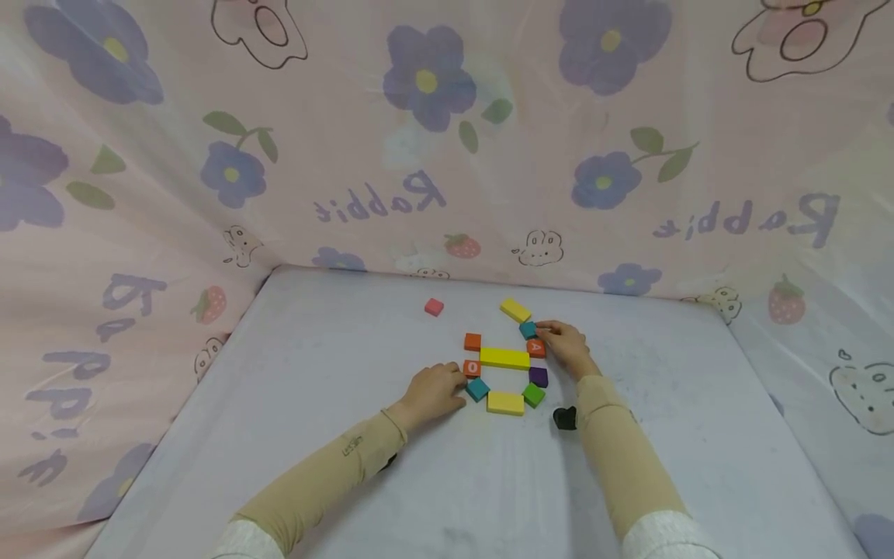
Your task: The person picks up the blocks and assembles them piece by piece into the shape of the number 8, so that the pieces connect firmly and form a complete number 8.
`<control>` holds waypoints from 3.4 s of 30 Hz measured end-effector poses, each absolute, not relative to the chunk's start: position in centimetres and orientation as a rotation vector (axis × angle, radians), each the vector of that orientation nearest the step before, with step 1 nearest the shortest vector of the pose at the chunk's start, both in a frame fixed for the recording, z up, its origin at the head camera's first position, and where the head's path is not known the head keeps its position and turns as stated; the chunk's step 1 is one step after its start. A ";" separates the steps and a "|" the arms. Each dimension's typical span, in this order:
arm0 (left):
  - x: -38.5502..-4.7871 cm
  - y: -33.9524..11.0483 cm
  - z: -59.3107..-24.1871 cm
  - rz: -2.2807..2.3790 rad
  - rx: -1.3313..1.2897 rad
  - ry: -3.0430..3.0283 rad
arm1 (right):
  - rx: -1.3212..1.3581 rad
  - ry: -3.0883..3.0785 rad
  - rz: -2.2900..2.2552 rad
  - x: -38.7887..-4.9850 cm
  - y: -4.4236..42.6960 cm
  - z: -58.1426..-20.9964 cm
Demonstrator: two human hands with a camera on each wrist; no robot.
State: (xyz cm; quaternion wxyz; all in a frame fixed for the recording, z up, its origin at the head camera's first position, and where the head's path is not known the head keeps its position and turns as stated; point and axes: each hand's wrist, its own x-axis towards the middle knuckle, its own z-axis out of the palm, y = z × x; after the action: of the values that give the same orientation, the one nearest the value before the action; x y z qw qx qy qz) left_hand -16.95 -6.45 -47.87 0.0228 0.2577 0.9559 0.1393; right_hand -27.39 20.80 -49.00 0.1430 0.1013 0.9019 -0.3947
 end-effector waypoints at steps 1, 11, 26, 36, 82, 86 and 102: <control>-16.9 -6.5 -47.9 0.439 0.793 2.951 | 0.287 2.600 -1.135 -27.3 20.8 -49.0; -17.3 -8.0 -47.7 0.525 0.724 2.933 | 0.286 2.611 -1.156 -27.2 21.0 -49.1; -22.8 -9.6 -47.1 0.984 0.309 2.771 | 0.353 2.556 -1.230 -27.2 20.9 -49.1; -26.6 -8.7 -46.5 0.861 0.011 2.960 | 0.332 2.535 -1.316 -26.9 21.4 -49.3; -28.2 -4.9 -47.5 1.254 -0.535 2.759 | 0.334 2.531 -1.342 -27.1 21.7 -50.1; -28.0 -4.1 -47.5 1.260 -0.494 2.770 | 0.325 2.533 -1.345 -27.0 21.6 -50.0; -27.6 -3.1 -48.0 1.263 -0.308 2.768 | 0.330 2.600 -1.232 -26.8 21.1 -49.5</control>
State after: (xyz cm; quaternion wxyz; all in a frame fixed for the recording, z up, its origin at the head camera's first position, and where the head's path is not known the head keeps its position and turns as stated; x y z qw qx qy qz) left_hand -27.65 -3.07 -47.97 0.0418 -0.1007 0.9043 0.4127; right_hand -26.78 21.14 -49.54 0.1226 0.1130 0.8909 -0.4224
